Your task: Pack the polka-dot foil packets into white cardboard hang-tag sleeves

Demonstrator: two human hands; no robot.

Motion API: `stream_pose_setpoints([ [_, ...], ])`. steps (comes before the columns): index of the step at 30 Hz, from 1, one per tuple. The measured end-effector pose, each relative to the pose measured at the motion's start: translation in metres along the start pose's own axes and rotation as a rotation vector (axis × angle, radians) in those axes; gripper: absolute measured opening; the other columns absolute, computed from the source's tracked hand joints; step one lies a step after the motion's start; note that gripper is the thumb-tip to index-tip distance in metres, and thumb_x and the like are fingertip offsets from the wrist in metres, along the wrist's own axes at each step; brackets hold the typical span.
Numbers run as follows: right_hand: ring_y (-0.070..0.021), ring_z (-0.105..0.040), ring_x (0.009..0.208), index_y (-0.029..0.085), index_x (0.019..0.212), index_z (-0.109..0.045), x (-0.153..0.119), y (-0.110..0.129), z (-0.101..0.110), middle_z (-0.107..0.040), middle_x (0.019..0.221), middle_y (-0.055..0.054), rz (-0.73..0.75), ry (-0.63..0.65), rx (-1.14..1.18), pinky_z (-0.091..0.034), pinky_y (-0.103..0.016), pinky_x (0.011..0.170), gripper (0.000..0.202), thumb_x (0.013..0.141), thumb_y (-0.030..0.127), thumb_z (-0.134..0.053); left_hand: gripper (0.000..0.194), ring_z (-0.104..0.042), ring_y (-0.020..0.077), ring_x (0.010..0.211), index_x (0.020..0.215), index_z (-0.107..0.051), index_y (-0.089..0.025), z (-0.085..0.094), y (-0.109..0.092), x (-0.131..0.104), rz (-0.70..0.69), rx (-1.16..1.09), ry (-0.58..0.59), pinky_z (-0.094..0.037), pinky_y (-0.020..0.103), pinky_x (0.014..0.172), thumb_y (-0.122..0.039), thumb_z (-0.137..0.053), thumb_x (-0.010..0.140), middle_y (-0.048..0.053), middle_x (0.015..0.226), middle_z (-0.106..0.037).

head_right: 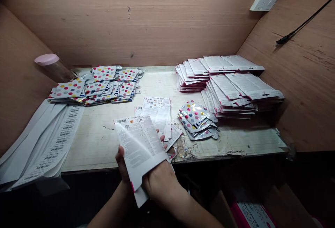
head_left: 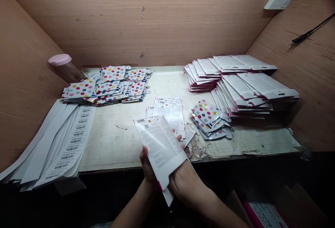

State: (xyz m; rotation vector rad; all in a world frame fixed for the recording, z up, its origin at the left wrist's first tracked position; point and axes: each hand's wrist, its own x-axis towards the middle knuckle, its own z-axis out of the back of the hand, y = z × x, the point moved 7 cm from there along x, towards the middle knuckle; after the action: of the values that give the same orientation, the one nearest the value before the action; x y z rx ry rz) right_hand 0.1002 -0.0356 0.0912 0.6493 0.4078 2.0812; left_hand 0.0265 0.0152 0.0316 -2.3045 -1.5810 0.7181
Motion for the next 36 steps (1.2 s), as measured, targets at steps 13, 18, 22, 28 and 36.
stream_pose_setpoints([
  [13, -0.0202, -0.058, 0.082, 0.019, 0.097, -0.065, -0.017, -0.113, -0.010, -0.058, 0.087, -0.006, -0.331, -0.291, 0.185, -0.050, -0.034, 0.074, 0.018, 0.095, 0.020, -0.047, 0.066, -0.016, 0.0336, 0.145, 0.143, -0.040, -0.029, 0.027, -0.044, -0.002, -0.684, 1.628, -0.179, -0.008, 0.057, 0.117, -0.028, -0.065, 0.082, 0.007, 0.154, -0.031],
  [18, -0.0209, -0.054, 0.084, 0.020, 0.094, -0.067, -0.007, -0.103, -0.024, -0.057, 0.084, -0.005, -0.253, -0.294, 0.118, -0.048, -0.036, 0.077, 0.015, 0.093, 0.019, -0.052, 0.067, -0.024, 0.0362, 0.143, 0.145, -0.038, -0.033, 0.048, -0.016, -0.022, -0.452, 2.015, 0.394, -0.014, 0.062, 0.114, -0.043, -0.062, 0.084, 0.006, 0.152, -0.038],
  [22, -0.0206, -0.053, 0.083, 0.020, 0.087, -0.067, -0.002, -0.099, -0.034, -0.058, 0.082, -0.005, -0.254, -0.299, 0.112, -0.047, -0.035, 0.075, 0.014, 0.091, 0.017, -0.054, 0.070, -0.021, 0.0352, 0.144, 0.148, -0.031, -0.033, 0.063, -0.013, -0.021, -0.430, 2.041, 0.409, -0.017, 0.061, 0.114, -0.045, -0.060, 0.086, 0.007, 0.157, -0.027],
  [28, -0.0211, -0.053, 0.082, 0.020, 0.082, -0.067, -0.005, -0.099, -0.044, -0.058, 0.078, -0.004, -0.290, -0.323, 0.091, -0.046, -0.037, 0.075, 0.016, 0.091, 0.020, -0.054, 0.080, -0.028, 0.0342, 0.142, 0.150, -0.025, -0.029, 0.065, -0.017, -0.019, -0.451, 1.826, 0.320, -0.018, 0.058, 0.115, -0.044, -0.065, 0.082, 0.009, 0.154, -0.034],
  [36, -0.0202, -0.053, 0.081, 0.020, 0.084, -0.068, -0.006, -0.098, -0.044, -0.057, 0.081, -0.004, -0.321, -0.378, 0.077, -0.043, -0.037, 0.076, 0.016, 0.092, 0.021, -0.053, 0.085, -0.029, 0.0326, 0.142, 0.150, -0.024, -0.030, 0.066, -0.018, -0.020, -0.459, 1.742, 0.271, -0.017, 0.056, 0.117, -0.043, -0.068, 0.080, 0.007, 0.153, -0.036],
])
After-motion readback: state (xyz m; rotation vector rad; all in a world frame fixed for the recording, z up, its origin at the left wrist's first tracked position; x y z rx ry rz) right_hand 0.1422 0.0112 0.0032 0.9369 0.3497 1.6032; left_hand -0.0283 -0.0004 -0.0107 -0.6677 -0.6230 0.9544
